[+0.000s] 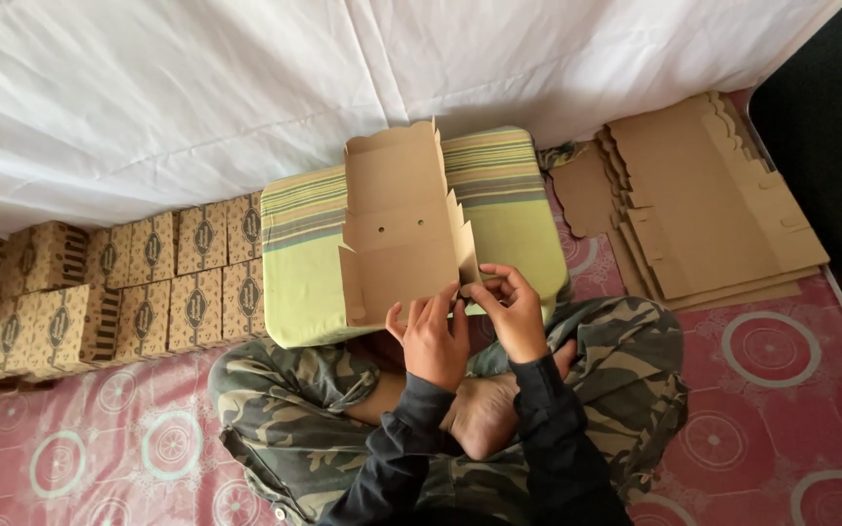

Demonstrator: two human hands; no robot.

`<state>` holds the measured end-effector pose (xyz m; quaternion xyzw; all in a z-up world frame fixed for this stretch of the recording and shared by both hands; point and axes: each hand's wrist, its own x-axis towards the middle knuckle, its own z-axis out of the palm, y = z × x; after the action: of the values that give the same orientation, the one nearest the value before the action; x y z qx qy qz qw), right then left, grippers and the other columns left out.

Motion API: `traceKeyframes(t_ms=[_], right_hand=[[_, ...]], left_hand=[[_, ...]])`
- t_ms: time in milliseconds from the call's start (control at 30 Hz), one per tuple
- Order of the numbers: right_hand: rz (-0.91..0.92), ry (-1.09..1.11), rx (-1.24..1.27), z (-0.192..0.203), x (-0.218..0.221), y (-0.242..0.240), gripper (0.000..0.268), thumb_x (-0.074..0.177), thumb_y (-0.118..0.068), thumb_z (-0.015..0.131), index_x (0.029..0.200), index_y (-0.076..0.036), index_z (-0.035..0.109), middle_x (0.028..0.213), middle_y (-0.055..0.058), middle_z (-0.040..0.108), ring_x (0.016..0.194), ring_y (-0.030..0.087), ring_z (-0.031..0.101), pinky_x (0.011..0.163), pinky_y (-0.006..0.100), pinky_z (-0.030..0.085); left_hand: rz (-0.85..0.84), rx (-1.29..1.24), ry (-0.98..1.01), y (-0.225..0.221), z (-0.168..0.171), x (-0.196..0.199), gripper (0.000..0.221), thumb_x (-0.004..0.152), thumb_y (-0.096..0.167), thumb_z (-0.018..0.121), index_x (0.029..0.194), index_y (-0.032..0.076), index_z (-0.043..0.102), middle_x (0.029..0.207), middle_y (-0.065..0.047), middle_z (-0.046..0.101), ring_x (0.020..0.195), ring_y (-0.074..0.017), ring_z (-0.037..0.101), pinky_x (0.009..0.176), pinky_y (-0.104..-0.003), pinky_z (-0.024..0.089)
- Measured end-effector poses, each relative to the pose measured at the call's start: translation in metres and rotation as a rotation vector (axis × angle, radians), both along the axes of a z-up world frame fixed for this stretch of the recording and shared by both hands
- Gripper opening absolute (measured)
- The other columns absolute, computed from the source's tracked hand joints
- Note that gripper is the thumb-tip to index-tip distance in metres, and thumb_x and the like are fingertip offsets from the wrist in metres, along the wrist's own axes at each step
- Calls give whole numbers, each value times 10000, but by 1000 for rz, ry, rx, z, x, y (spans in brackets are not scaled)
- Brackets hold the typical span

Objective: Folding flat cardboard templates into small boxes and stacking them.

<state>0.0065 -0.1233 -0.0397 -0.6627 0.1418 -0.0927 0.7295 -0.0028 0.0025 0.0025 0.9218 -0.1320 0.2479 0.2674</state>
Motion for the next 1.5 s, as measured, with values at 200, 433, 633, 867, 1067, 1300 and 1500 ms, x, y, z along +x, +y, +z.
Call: traceKeyframes(t_ms=[200,433,633,867,1067,1300,1500], right_hand=[[-25,-11,65,7,0,8,337,899,-93,776,1224,-71,689,883,81,774,748,105,704,683,216,555],[-50,-15,52,-11,3,7,330,882,-85,796,1196,-62,695,849,67,754,714,92,681,636,210,547],[-33,44,144,-19,4,9,306,901,-148,772,1193,-106,689,845,13,770,654,40,642,581,143,505],[-30,53,215,-11,6,8,298,889,-107,770,1171,-85,675,827,54,769,598,68,595,533,168,447],[-50,100,95,-1,2,4,275,867,-158,810,1113,-102,702,829,38,782,671,77,643,623,189,504],[-118,131,118,-28,8,6,135,914,-195,783,900,-64,758,712,105,748,606,158,671,606,266,569],[-159,234,111,-23,5,12,149,896,-236,780,867,-91,772,699,65,714,605,114,662,605,230,554]], left_hand=[[1,2,-6,2,-7,3,197,978,212,705,1174,190,707,840,45,712,931,-126,663,1045,-518,297],[-21,-16,-43,2,-6,3,198,966,221,713,1160,188,724,842,37,707,896,-131,661,1041,-485,286],[-31,-21,-65,1,-5,1,229,974,206,708,1202,186,722,842,33,702,898,-138,658,1030,-491,285],[-22,-6,-32,1,-14,3,222,992,230,688,1212,210,714,853,57,717,899,-125,669,1041,-482,282],[-27,18,-34,-1,-15,3,220,986,219,695,1205,207,719,852,50,727,879,-131,670,1015,-490,291],[-24,24,-53,-1,-16,3,215,976,232,710,1186,195,727,840,45,730,865,-132,677,1013,-484,296],[-34,-45,-74,1,-16,5,210,985,222,702,1181,153,732,824,35,711,794,-133,669,1040,-469,298]])
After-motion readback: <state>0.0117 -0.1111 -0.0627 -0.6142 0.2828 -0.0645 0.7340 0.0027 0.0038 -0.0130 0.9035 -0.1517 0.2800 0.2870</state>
